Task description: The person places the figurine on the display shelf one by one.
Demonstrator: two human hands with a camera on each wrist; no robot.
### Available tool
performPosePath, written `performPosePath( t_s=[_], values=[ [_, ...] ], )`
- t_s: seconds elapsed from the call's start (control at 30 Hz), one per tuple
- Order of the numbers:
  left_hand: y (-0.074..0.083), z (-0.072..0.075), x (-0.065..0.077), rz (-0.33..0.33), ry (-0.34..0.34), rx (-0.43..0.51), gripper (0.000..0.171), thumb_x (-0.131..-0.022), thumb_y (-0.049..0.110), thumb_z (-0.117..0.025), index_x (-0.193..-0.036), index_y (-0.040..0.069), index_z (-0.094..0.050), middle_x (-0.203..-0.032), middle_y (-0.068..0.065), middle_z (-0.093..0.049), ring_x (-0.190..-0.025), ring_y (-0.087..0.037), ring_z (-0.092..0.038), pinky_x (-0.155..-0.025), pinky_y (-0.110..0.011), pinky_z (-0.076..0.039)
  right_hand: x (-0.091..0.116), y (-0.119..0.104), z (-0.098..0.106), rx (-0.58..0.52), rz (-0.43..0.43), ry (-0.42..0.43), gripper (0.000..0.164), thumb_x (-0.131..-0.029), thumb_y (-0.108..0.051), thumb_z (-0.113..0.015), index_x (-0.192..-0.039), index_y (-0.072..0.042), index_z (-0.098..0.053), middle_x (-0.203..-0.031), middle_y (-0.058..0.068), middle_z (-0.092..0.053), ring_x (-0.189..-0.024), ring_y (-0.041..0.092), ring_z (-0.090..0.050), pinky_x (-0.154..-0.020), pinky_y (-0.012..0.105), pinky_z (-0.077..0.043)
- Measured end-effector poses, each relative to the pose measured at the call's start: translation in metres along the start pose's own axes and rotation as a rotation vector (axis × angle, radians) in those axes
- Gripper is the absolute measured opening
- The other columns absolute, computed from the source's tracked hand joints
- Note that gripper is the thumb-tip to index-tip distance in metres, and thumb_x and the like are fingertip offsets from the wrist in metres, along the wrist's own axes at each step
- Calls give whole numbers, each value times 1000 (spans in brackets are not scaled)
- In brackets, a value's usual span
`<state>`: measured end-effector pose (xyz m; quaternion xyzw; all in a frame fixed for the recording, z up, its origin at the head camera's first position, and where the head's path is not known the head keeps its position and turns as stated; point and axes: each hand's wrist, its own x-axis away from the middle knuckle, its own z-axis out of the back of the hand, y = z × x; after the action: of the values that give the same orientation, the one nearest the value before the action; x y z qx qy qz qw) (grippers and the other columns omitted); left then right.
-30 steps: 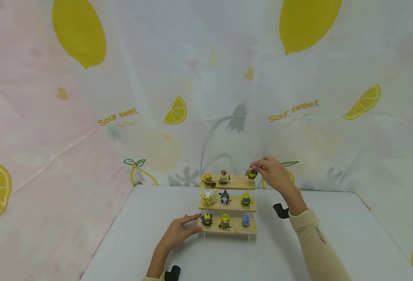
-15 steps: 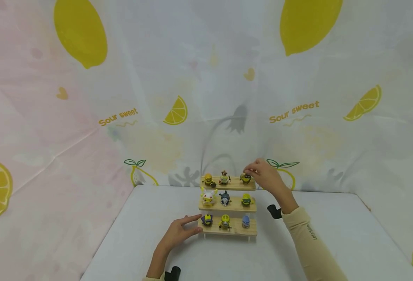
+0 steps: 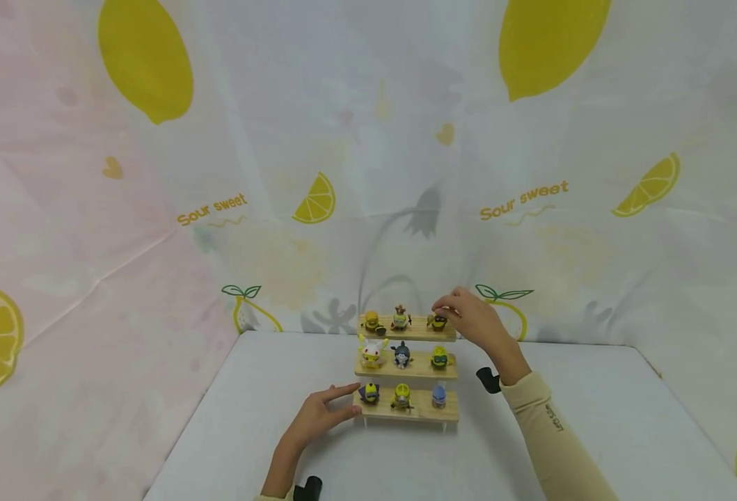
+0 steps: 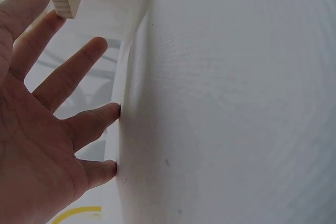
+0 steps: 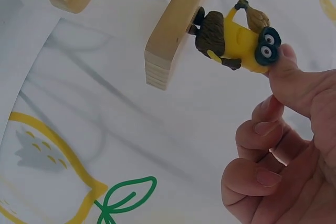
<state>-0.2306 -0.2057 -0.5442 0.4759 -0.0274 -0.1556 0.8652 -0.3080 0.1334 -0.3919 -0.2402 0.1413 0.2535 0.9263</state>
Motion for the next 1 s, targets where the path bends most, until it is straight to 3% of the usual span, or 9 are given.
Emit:
performPosePath(
  t_s=[0.4, 0.73, 1.0],
  values=[
    [-2, -1, 0, 3, -5, 2, 49, -88, 44, -73, -131, 22, -66, -132, -9, -62, -132, -53, -38, -109, -66, -27, 2, 1, 0, 24, -19, -29, 16, -97, -17, -65, -110, -14, -74, -84, -1, -51, -63, 13, -42, -51, 28, -36],
    [-1, -1, 0, -4, -8, -13, 50, -88, 45, -72, -132, 22, -66, -132, -6, -62, -133, -52, -38, -109, -66, -27, 5, 3, 8, 31, -6, -1, 20, -97, -19, -64, -115, -13, -72, -84, -1, -51, -63, 12, -43, -50, 29, -38],
    [-1, 0, 1, 2, -1, -22, 49, -88, 44, -73, -131, 22, -66, -132, -4, -62, -132, -54, -37, -109, -67, -25, 22, 4, 12, 95, -25, 125, 25, -95, -20, -69, -117, -10, -71, -88, 4, -54, -59, 13, -46, -45, 28, -37]
  ],
)
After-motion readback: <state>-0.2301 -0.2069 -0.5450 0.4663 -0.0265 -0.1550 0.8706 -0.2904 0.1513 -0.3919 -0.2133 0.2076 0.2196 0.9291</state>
